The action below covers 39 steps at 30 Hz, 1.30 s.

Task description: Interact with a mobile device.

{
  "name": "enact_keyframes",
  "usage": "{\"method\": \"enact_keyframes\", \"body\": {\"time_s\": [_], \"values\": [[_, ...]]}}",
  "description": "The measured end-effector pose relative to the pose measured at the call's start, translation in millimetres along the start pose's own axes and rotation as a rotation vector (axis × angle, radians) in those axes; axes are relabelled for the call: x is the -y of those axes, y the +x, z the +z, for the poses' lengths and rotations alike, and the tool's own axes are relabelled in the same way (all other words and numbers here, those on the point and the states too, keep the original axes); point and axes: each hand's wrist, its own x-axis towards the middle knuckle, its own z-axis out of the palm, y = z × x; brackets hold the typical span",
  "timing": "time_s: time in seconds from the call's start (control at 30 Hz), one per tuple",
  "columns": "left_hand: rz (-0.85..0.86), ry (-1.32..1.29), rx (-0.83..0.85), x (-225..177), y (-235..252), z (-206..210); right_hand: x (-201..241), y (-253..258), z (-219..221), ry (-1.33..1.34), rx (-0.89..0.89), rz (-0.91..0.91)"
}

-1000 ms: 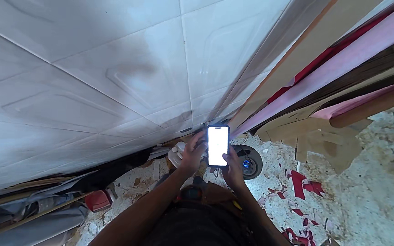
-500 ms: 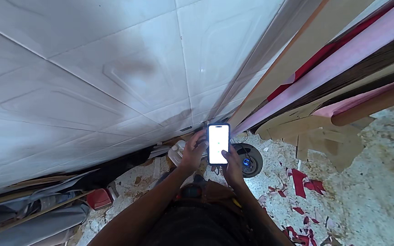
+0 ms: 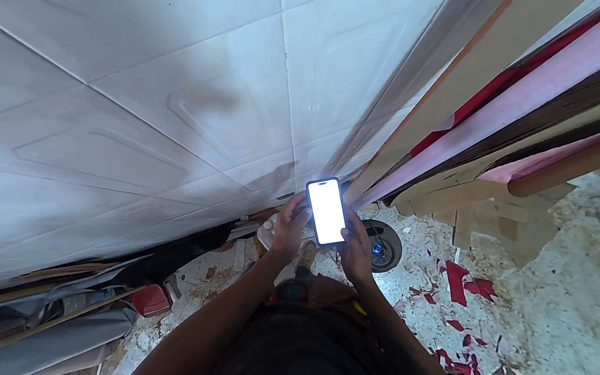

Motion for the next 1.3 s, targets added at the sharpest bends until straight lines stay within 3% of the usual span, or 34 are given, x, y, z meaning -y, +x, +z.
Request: {"method": "enact_keyframes", "body": {"time_s": [0.7,1.07,1.3], "values": [[-0.041,0.01,-0.004,3.2,-10.6,-2.6,-4.3,-9.0,0.9,0.014,0.027,0.019],[-0.035,0.037,0.063,0.8,-10.4,1.2,-12.2,-11.2,-4.7,0.207,0.123,0.009],[-0.051,0.004,0.105,2.1,-12.7,5.6,-8.8,-11.5,-3.2,0.181,0.081,0.052]]}}
